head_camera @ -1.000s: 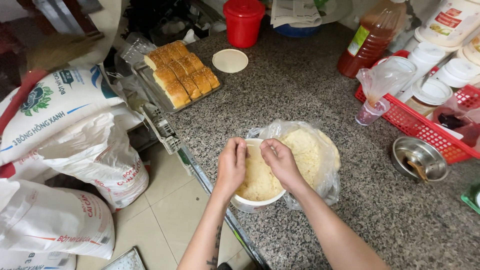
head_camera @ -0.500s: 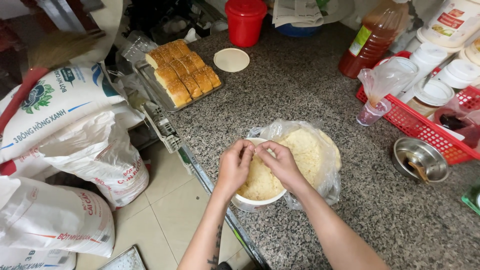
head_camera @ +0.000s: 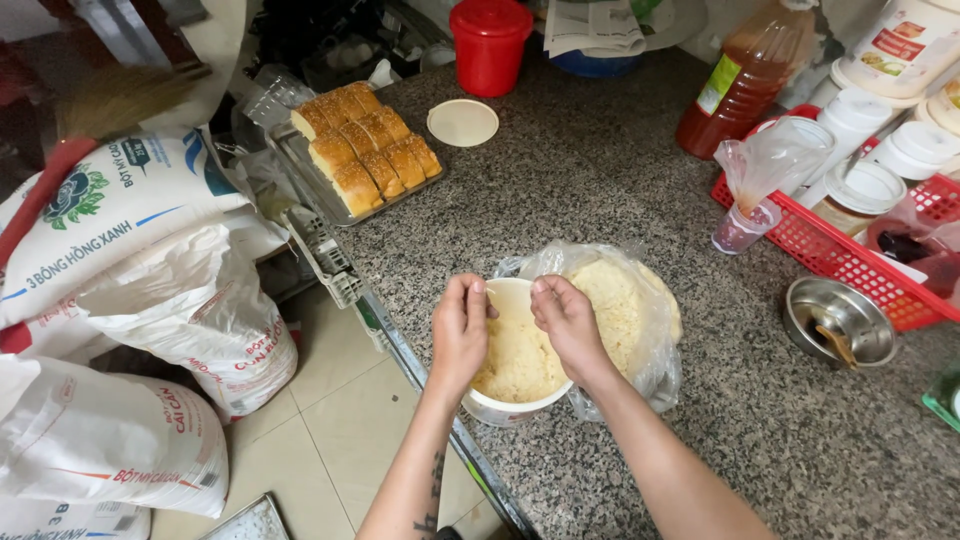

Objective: Shredding a dry, fibrous food topping (likely pork floss) into a bowl by hand.

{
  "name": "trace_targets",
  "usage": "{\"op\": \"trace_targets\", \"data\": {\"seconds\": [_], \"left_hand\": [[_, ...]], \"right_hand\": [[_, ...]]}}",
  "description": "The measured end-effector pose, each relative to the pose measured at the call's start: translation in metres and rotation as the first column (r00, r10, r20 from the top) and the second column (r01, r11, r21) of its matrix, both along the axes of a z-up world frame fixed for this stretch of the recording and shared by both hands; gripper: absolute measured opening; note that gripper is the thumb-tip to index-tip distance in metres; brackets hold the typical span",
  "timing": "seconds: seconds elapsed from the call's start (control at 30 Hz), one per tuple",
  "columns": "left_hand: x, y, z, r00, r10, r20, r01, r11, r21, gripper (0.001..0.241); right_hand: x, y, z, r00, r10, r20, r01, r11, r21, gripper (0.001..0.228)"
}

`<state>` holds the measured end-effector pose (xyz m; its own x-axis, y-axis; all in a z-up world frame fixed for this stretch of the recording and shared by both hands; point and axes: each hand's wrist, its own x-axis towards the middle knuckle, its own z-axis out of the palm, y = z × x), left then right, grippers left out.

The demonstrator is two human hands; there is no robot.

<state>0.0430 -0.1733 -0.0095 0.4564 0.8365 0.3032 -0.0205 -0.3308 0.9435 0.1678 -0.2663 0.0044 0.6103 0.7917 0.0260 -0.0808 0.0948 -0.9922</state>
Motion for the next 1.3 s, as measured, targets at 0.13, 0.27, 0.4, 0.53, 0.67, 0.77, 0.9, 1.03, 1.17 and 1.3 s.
{"op": "trace_targets", "data": {"seconds": [0.13,0.27,0.4,0.53,0.67,0.77,0.9,1.03,1.17,1.3], "left_hand": [[-0.002,0.002,-0.007,0.997,-0.007,-0.076,0.015,0.995,0.097,0.027],[0.005,0.004,-0.017,0.99,-0.058,-0.125,0.079,0.982,0.172,0.011],[0.007,0.005,-0.021,0.984,-0.057,-0.172,0.085,0.983,0.161,0.005],[0.002,0.0,-0.011,0.986,-0.061,-0.154,0.088,0.98,0.18,0.011],[-0.002,-0.005,0.005,0.965,-0.119,-0.233,0.175,0.956,0.234,0.013],[-0.004,-0.005,0.005,0.958,-0.115,-0.261,0.18,0.954,0.239,0.011],[-0.005,-0.003,0.007,0.964,-0.063,-0.258,0.116,0.974,0.193,0.013],[0.002,0.003,-0.01,0.993,-0.029,-0.115,0.046,0.988,0.146,0.014],[-0.002,-0.002,-0.001,0.983,-0.06,-0.174,0.097,0.972,0.212,0.01],[-0.004,-0.004,0.009,0.95,-0.112,-0.293,0.195,0.942,0.273,0.008]], "right_hand": [[0.002,0.005,-0.008,0.999,0.023,0.047,-0.023,1.0,-0.003,0.015],[0.0,0.005,0.0,0.995,0.065,0.082,-0.063,0.998,-0.032,0.021],[-0.001,0.003,0.009,0.996,0.09,0.012,-0.089,0.991,-0.103,0.031],[-0.009,0.005,0.021,0.993,0.069,-0.101,-0.077,0.994,-0.08,0.037],[-0.01,0.002,0.023,0.993,0.095,-0.076,-0.102,0.989,-0.102,0.038],[-0.011,0.002,0.024,0.991,0.134,-0.004,-0.133,0.982,-0.135,0.036],[0.005,0.006,-0.006,0.975,0.164,0.152,-0.145,0.981,-0.128,0.04],[0.002,0.003,0.0,0.992,0.104,0.073,-0.099,0.992,-0.077,0.039],[0.0,0.005,0.004,0.991,0.12,0.061,-0.114,0.989,-0.089,0.037],[0.0,0.006,0.002,0.977,0.154,0.148,-0.138,0.984,-0.113,0.037]]}}
